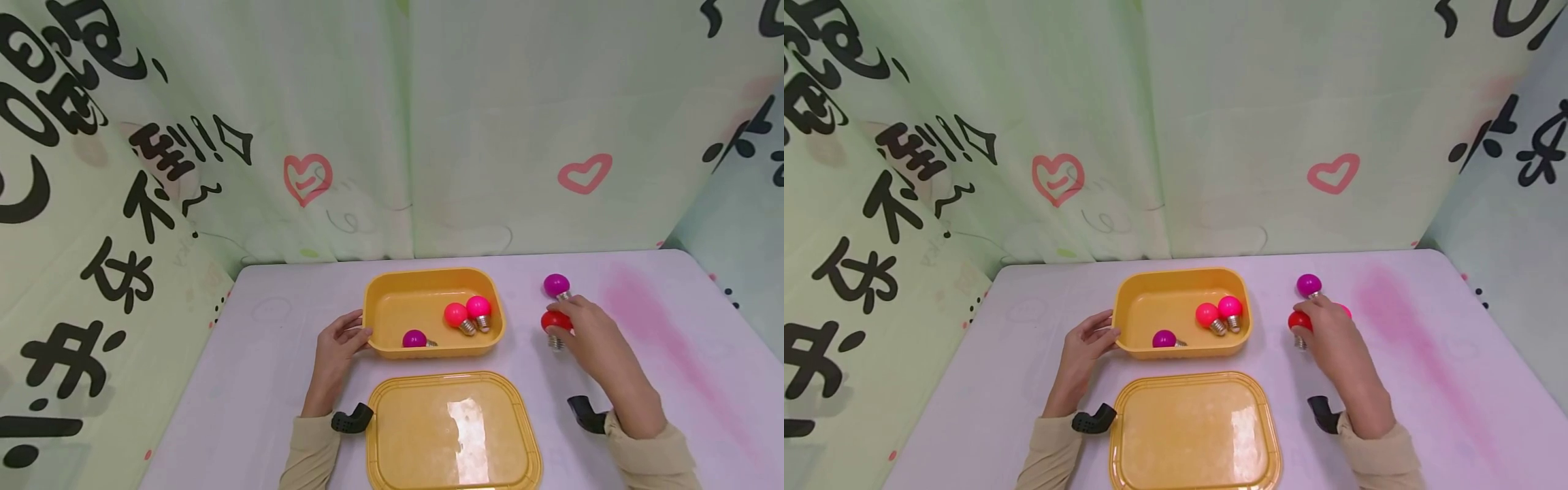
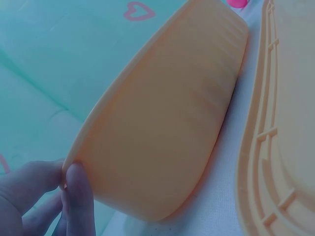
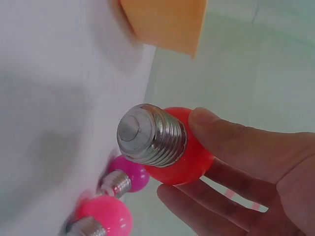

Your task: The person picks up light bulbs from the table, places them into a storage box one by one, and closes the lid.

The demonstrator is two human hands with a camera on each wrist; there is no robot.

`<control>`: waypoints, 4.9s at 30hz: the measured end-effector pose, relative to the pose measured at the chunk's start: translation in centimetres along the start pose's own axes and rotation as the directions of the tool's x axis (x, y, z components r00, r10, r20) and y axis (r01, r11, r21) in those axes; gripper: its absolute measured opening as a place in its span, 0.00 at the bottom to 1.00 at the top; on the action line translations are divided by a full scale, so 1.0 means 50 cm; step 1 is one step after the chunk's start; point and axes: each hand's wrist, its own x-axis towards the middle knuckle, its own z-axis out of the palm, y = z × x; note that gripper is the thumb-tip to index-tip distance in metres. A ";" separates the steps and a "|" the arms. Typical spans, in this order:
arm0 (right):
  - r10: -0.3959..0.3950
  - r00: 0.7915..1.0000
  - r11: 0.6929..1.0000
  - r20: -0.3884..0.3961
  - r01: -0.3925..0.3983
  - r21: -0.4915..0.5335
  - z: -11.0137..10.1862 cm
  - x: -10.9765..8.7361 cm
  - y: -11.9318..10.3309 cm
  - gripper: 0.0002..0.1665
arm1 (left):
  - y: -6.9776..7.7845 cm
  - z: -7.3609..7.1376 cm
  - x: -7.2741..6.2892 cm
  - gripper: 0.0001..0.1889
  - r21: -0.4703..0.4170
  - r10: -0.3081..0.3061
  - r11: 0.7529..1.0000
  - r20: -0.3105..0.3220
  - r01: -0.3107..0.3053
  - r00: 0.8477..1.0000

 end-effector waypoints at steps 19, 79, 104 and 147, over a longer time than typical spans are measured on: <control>-0.121 0.992 0.992 -0.042 0.123 0.030 0.007 0.032 -0.086 0.23 | 0.006 0.004 -0.001 0.23 -0.011 -0.010 1.000 -0.008 0.009 1.000; -0.386 0.920 0.922 0.067 0.382 0.064 0.170 0.120 -0.228 0.21 | 0.010 0.005 0.002 0.24 0.012 -0.032 0.999 -0.016 0.032 0.999; -0.421 0.905 0.907 0.059 0.421 0.008 0.185 0.133 -0.225 0.19 | 0.011 0.006 0.001 0.24 0.008 -0.022 1.000 -0.017 0.022 1.000; -0.293 0.955 0.956 -0.039 0.291 -0.033 0.055 0.065 -0.062 0.22 | 0.003 0.005 0.002 0.24 0.019 -0.023 1.000 -0.016 0.024 1.000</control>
